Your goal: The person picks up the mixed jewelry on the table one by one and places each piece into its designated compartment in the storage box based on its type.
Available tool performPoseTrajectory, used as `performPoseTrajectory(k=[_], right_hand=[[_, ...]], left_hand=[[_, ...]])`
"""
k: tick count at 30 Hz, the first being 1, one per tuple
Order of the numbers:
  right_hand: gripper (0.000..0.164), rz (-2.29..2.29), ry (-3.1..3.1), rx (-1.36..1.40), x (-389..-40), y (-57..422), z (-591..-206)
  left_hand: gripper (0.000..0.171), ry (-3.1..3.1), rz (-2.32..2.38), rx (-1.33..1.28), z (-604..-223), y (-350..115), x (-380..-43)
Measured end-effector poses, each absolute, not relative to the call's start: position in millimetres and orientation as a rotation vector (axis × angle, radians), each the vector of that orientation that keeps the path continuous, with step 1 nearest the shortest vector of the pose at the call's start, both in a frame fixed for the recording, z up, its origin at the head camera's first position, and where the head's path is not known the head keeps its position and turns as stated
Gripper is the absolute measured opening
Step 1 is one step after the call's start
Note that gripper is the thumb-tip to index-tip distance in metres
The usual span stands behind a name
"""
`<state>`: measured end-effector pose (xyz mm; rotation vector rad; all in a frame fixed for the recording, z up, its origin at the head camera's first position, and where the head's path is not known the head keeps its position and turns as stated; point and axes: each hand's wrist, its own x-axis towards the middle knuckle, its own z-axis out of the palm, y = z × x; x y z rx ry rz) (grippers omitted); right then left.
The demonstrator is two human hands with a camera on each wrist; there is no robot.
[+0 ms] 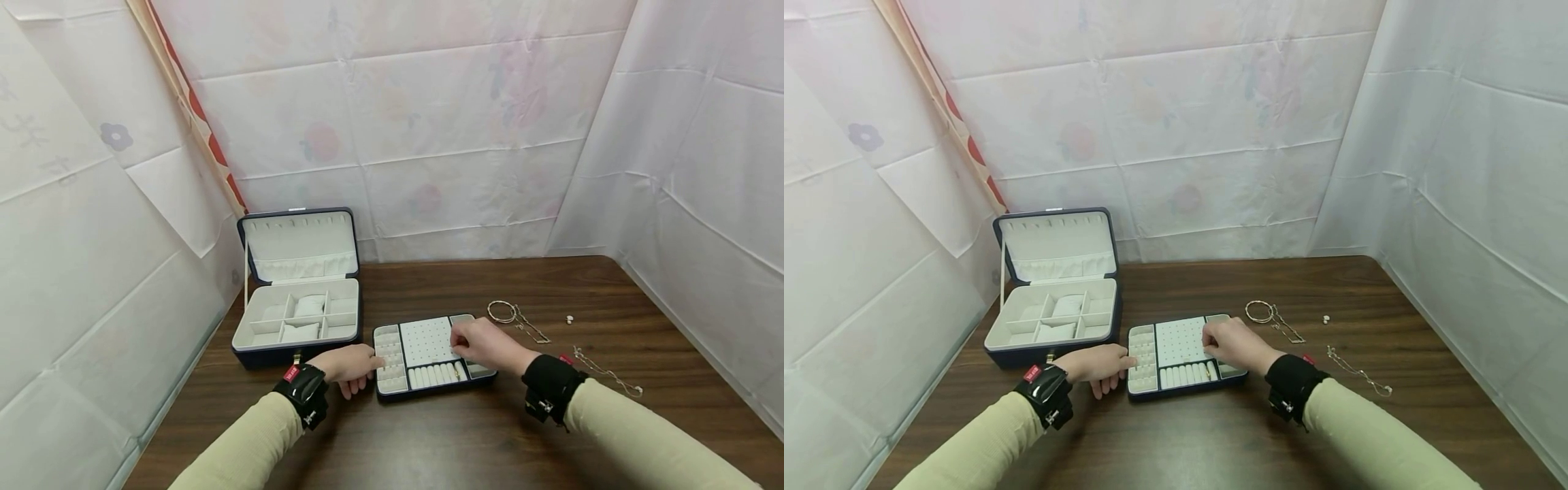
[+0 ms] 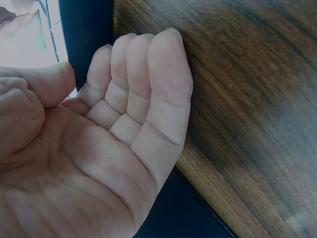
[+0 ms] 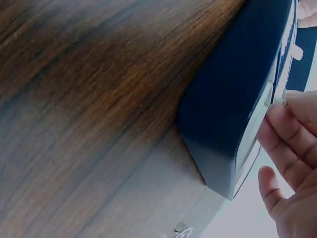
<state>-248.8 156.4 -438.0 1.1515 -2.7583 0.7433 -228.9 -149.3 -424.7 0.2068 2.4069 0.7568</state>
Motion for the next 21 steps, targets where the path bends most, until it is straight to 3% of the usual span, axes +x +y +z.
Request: performPoseTrajectory(k=[21], right_hand=[[0.014, 0.720, -2.774, 1.037, -243.4, 148.9, -443.6]], left_hand=[[0.037, 2.406, 0.762, 0.205, -425.6, -150.6, -229.0]])
